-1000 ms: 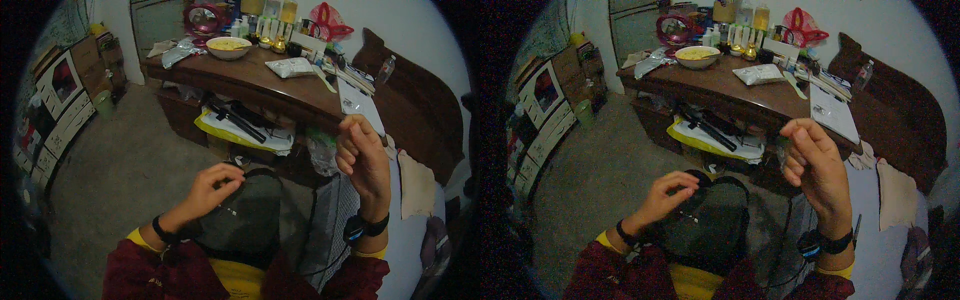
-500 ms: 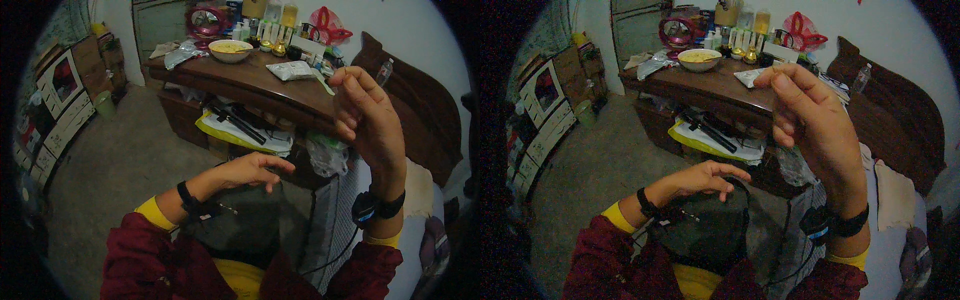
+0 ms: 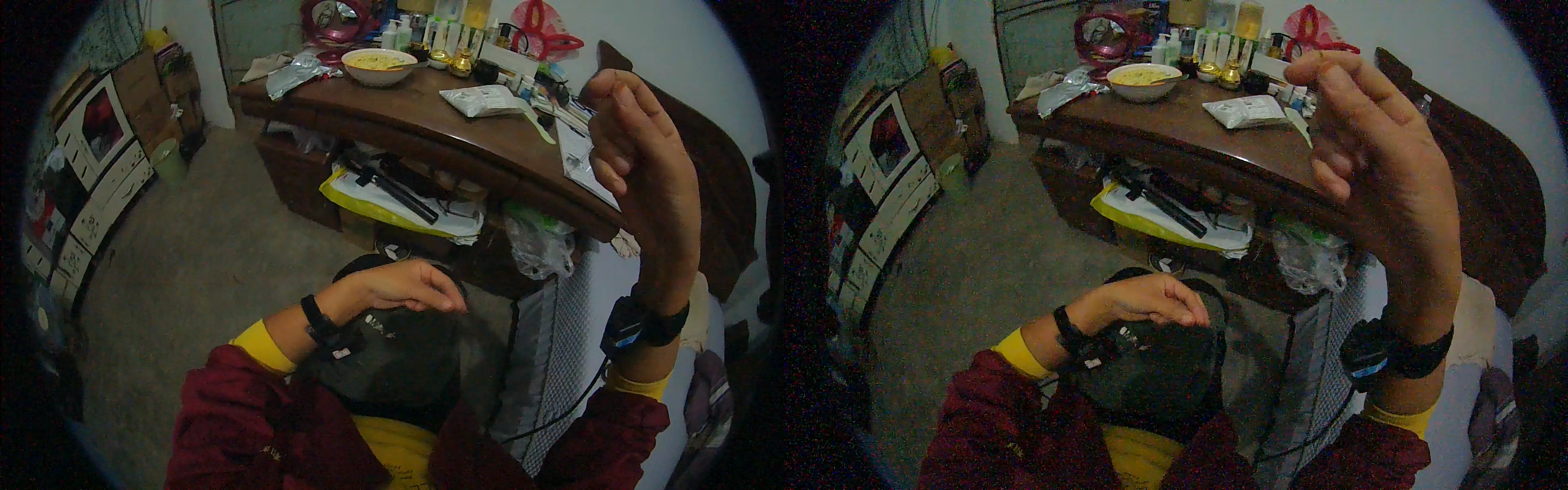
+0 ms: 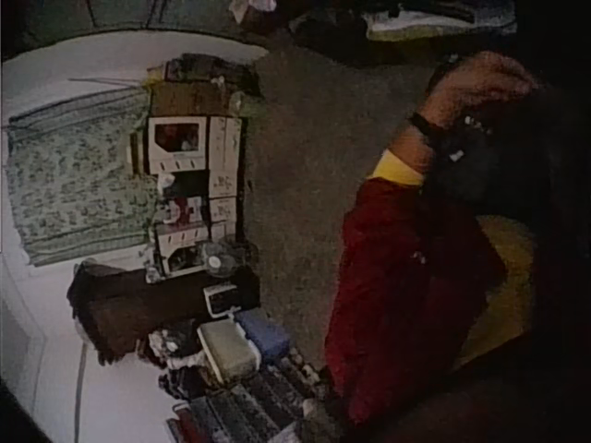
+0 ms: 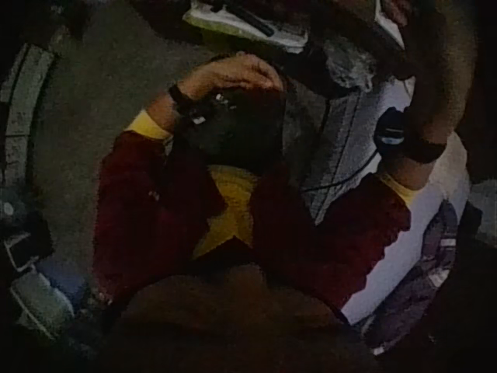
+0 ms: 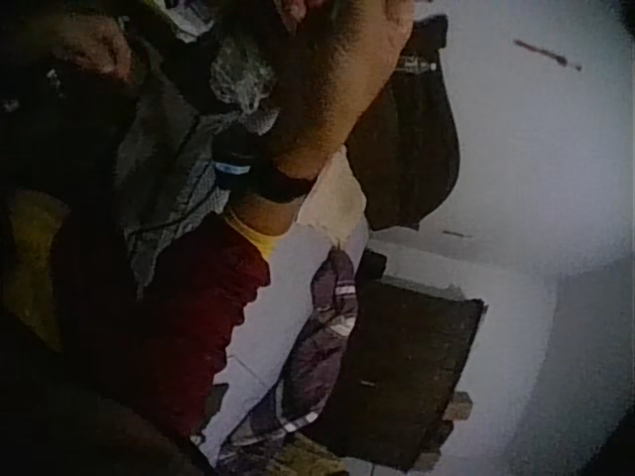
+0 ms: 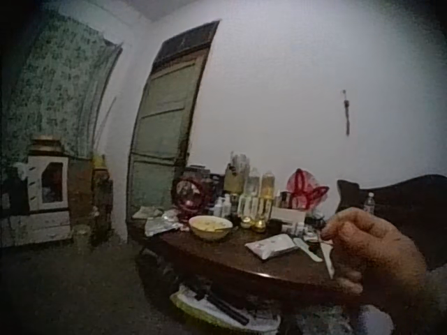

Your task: The person sits on the floor and repeatedly picks up small white components, aligns them, and places them into a dark pouch. They occasionally pause to inspect the pouch or the parts before continuing the assembly.

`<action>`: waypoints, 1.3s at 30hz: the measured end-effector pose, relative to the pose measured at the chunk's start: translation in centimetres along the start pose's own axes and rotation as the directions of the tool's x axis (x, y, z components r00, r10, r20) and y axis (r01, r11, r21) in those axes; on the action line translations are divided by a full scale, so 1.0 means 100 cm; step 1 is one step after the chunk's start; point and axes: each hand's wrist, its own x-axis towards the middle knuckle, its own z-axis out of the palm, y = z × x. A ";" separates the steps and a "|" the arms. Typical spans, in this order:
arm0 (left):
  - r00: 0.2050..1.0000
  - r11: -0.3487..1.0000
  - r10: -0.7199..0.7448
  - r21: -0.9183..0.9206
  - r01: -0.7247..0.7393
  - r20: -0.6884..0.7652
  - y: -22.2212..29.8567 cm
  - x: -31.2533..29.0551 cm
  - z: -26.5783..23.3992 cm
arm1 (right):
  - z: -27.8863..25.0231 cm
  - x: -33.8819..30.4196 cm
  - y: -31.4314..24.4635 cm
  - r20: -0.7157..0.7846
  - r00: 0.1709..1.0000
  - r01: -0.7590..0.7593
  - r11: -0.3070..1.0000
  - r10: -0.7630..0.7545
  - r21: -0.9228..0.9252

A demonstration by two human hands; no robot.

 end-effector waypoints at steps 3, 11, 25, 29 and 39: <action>0.998 1.000 -0.002 0.015 0.003 -0.059 -0.008 0.000 -0.004 | -0.003 0.001 0.000 0.004 1.000 0.010 1.000 -0.010 -0.003; 0.996 0.981 0.067 -0.176 -0.076 -0.058 -0.021 0.002 -0.008 | -0.008 0.001 -0.002 -0.029 0.999 0.037 0.997 -0.039 -0.069; 0.991 0.994 0.111 -0.011 -0.113 -0.077 -0.013 0.020 0.018 | -0.007 0.006 -0.016 -0.019 0.999 0.037 0.996 -0.038 -0.075; 0.989 0.994 0.100 -0.033 -0.104 -0.110 -0.015 0.018 0.013 | -0.004 0.004 -0.019 -0.081 0.997 0.001 0.996 -0.009 -0.094; 0.870 0.971 0.215 0.000 -0.240 -0.444 -0.033 -0.017 -0.008 | -0.020 -0.018 -0.022 0.055 0.998 0.022 0.989 -0.014 -0.143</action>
